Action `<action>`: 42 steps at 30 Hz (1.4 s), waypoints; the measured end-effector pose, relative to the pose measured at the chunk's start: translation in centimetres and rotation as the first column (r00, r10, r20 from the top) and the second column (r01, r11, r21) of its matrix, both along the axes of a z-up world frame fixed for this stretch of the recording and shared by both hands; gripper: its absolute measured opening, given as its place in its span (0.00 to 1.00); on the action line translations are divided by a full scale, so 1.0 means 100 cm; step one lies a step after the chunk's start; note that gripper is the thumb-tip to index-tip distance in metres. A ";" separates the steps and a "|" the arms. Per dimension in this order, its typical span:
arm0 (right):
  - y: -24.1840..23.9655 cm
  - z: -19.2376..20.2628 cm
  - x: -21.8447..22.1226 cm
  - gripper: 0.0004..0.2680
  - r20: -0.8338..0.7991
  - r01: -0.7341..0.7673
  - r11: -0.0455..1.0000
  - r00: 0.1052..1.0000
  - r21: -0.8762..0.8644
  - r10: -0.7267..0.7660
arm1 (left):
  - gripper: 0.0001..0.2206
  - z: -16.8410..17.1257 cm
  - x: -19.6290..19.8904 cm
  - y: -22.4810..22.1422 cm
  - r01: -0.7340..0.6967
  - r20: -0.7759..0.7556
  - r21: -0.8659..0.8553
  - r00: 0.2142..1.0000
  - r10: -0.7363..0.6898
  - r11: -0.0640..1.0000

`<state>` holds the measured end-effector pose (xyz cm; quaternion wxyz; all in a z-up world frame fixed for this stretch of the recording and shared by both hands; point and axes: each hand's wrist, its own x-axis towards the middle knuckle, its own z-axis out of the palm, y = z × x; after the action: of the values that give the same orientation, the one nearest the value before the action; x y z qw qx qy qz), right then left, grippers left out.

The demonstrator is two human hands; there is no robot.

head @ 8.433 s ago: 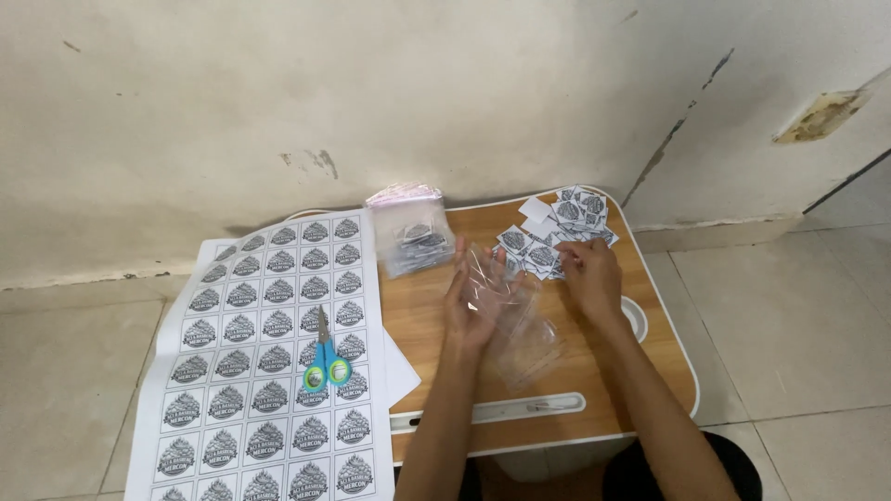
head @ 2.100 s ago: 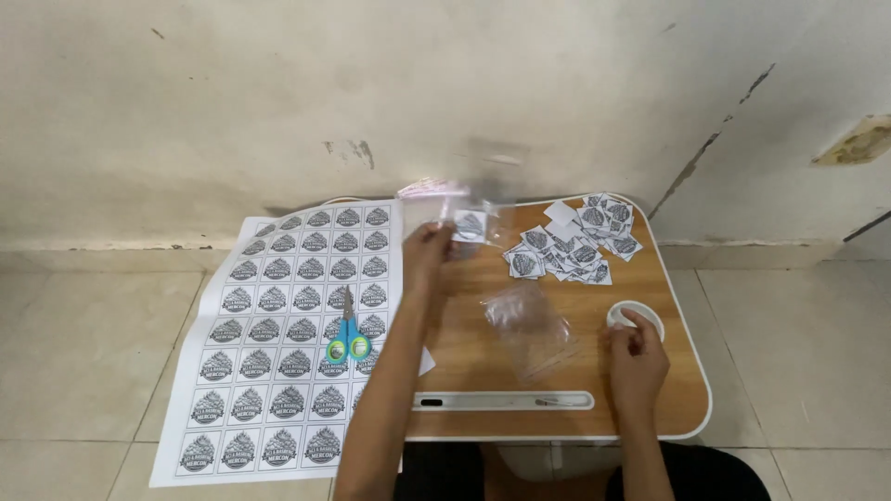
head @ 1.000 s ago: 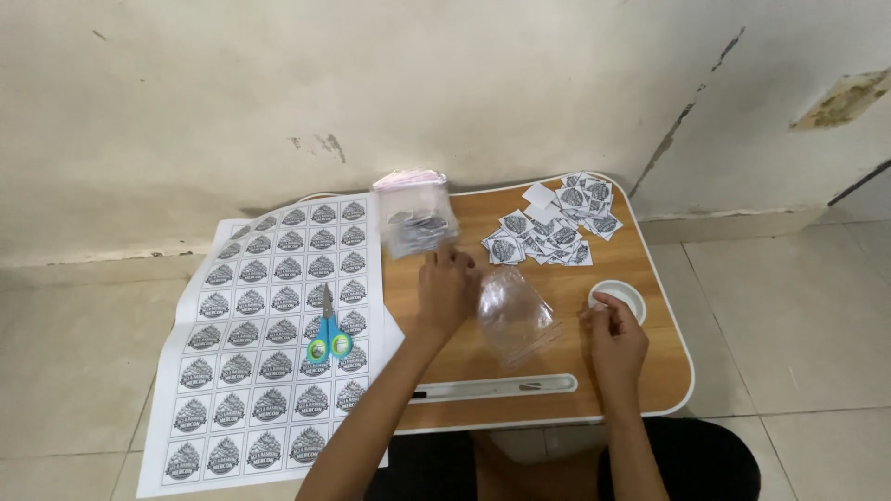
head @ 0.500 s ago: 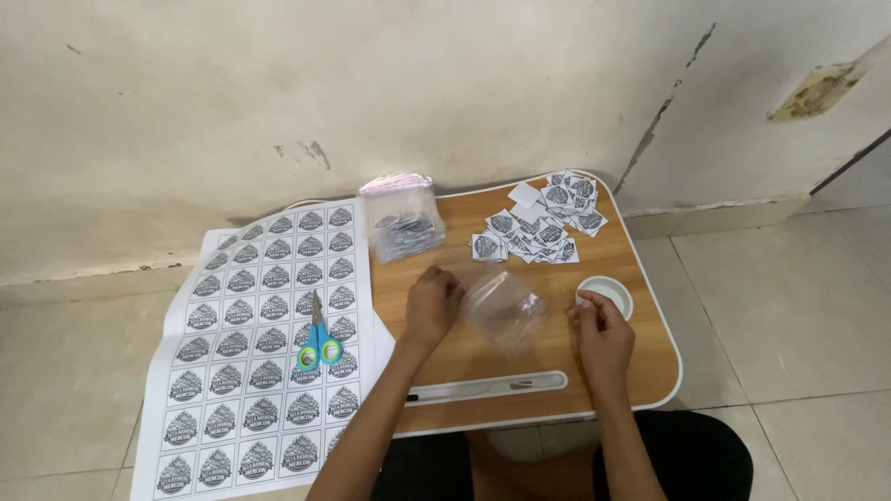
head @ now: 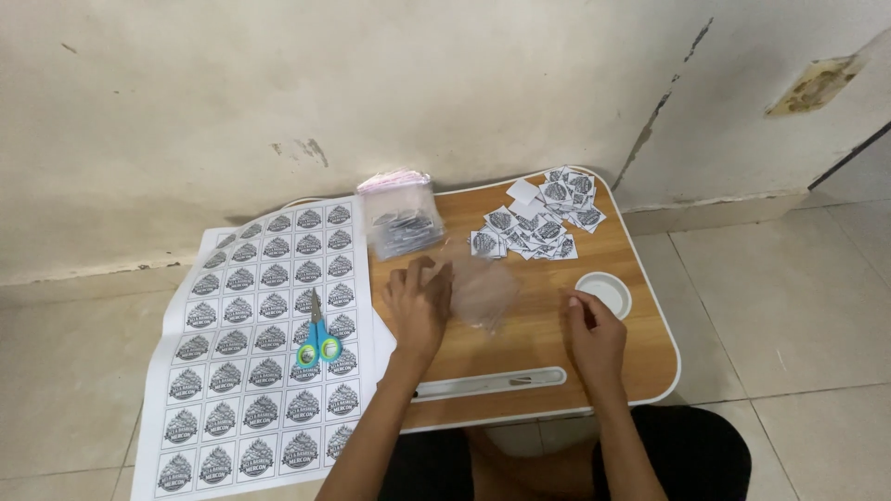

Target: Picking up individual stickers and placing them into small plastic zip-lock bags on a low table.

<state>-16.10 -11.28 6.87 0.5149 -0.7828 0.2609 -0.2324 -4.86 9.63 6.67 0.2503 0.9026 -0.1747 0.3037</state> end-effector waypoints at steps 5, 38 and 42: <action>-0.001 -0.007 -0.001 0.08 0.055 0.004 1.000 0.998 0.019 -0.005 | 0.04 0.014 -0.014 -0.006 0.075 -0.044 -0.255 0.995 -0.089 0.964; 0.034 0.000 -0.010 0.05 0.085 -0.202 0.882 0.979 0.425 0.183 | 0.16 -0.019 -0.101 -0.057 0.283 -0.025 -0.282 0.953 -0.302 0.917; 0.033 -0.008 -0.012 0.05 0.086 -0.244 0.888 0.970 0.390 0.229 | 0.13 -0.031 -0.101 -0.055 0.249 -0.017 -0.274 0.965 -0.263 0.929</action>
<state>-17.31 -8.02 6.12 0.6923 -0.6833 0.1954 -0.1249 -14.99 4.10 3.60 0.4128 0.8373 -0.2412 0.2653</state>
